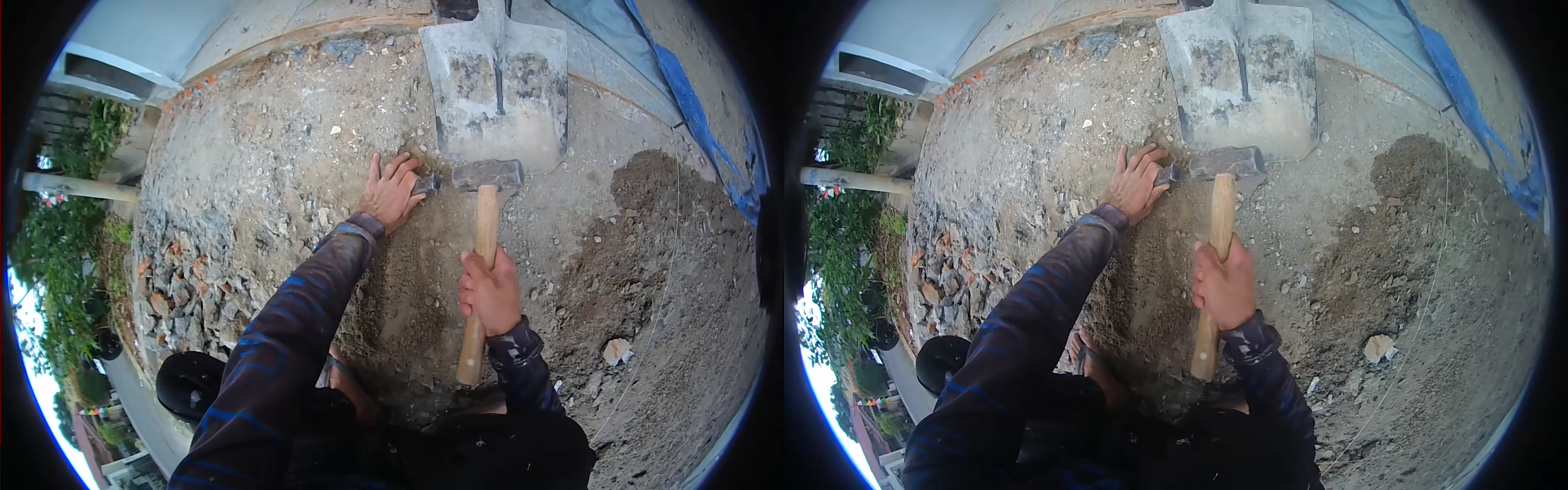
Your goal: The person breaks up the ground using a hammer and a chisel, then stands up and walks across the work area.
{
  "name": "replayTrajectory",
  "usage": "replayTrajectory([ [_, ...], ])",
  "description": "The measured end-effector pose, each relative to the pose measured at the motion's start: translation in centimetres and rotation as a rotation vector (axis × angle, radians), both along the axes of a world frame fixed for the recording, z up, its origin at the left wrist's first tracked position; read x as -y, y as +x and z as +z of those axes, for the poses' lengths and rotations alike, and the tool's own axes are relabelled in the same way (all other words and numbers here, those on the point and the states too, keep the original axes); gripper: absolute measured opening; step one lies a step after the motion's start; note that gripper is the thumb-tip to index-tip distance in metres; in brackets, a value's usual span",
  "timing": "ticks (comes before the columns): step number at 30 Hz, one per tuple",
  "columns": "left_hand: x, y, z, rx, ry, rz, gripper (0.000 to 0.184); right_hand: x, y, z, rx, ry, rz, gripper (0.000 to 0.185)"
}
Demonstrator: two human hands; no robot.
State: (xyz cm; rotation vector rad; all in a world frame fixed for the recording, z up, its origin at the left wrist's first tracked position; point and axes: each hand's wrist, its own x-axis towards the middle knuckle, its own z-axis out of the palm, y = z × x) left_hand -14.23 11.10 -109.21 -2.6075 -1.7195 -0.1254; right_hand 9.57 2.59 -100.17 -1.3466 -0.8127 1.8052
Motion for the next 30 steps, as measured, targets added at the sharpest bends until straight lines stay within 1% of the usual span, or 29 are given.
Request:
replayTrajectory([
  [1,1.2,0.3,-0.3,0.010,-0.018,0.004,0.040,-0.3,1.6,3.1,-0.104,-0.130,0.024,0.011],
  [2,1.5,0.4,-0.2,0.003,-0.041,0.009,0.040,-0.2,2.5,5.1,-0.078,-0.111,-0.043,0.012],
  [4,0.0,0.1,0.3,-0.030,-0.031,0.010,0.040,-0.5,4.6,9.5,-0.034,0.091,-0.249,0.014],
  [6,0.1,0.1,0.6,-0.035,-0.026,0.011,0.040,-1.6,5.8,12.6,-0.029,0.392,-0.536,0.016],
  [7,0.2,0.1,0.7,-0.035,-0.017,-0.004,0.039,-2.4,5.8,12.4,-0.031,0.380,-0.527,0.016],
  [9,0.2,0.0,0.4,-0.027,-0.025,0.005,0.039,-3.9,5.6,12.0,-0.348,0.619,-0.847,0.018],
  [10,0.1,0.0,0.4,-0.021,-0.017,-0.004,0.039,-3.5,4.2,10.0,-0.366,0.661,-0.833,0.018],
  [11,0.3,0.1,0.5,-0.019,-0.019,-0.005,0.039,-2.1,1.3,7.0,-0.372,0.637,-0.851,0.016],
  [12,0.2,0.1,0.6,-0.026,-0.021,0.003,0.039,-0.2,-2.4,3.4,-0.328,0.366,-0.860,0.014],
  [13,0.2,0.2,0.7,-0.033,-0.022,0.007,0.039,2.7,-3.3,-4.9,0.118,0.325,-0.370,0.016],
  [15,0.8,0.2,0.0,-0.009,-0.024,0.006,0.039,1.9,-2.7,-1.9,-0.015,-0.137,-0.056,0.019],
  [16,0.1,0.0,0.0,0.006,-0.011,0.018,0.040,0.4,-1.5,-0.1,-0.014,-0.118,-0.070,0.019],
  [18,1.9,0.2,-0.4,0.016,-0.055,0.028,0.040,-0.6,3.0,4.6,-0.023,-0.102,-0.049,0.019],
  [20,-0.9,-0.1,0.5,-0.001,-0.017,0.028,0.041,-0.8,5.4,9.2,0.062,0.079,-0.230,0.021],
  [22,0.2,0.0,0.6,-0.053,-0.037,0.017,0.041,-1.6,7.2,12.4,0.000,0.351,-0.498,0.023],
  [23,0.1,0.0,0.6,-0.054,-0.045,0.017,0.041,-2.6,7.5,13.0,0.001,0.343,-0.498,0.023],
  [25,0.2,0.0,0.4,-0.042,-0.030,0.009,0.041,-4.6,7.5,13.4,-0.337,0.635,-0.855,0.025],
  [26,0.6,0.1,0.3,-0.041,-0.038,0.014,0.041,-4.5,6.1,12.1,-0.360,0.665,-0.887,0.023],
  [27,0.5,0.1,0.5,-0.025,-0.045,0.007,0.042,-4.0,3.5,9.5,-0.391,0.706,-0.924,0.022],
  [28,0.3,0.1,0.8,-0.009,-0.049,0.000,0.043,-2.0,-0.3,5.5,-0.337,0.545,-0.927,0.017],
  [29,-0.1,0.1,1.1,-0.013,-0.037,-0.006,0.043,1.0,-3.6,-0.2,-0.258,0.216,-0.688,0.015],
  [30,0.1,0.2,1.3,0.022,-0.056,0.016,0.045,2.8,-4.1,-6.6,0.251,0.389,-0.144,0.020],
])
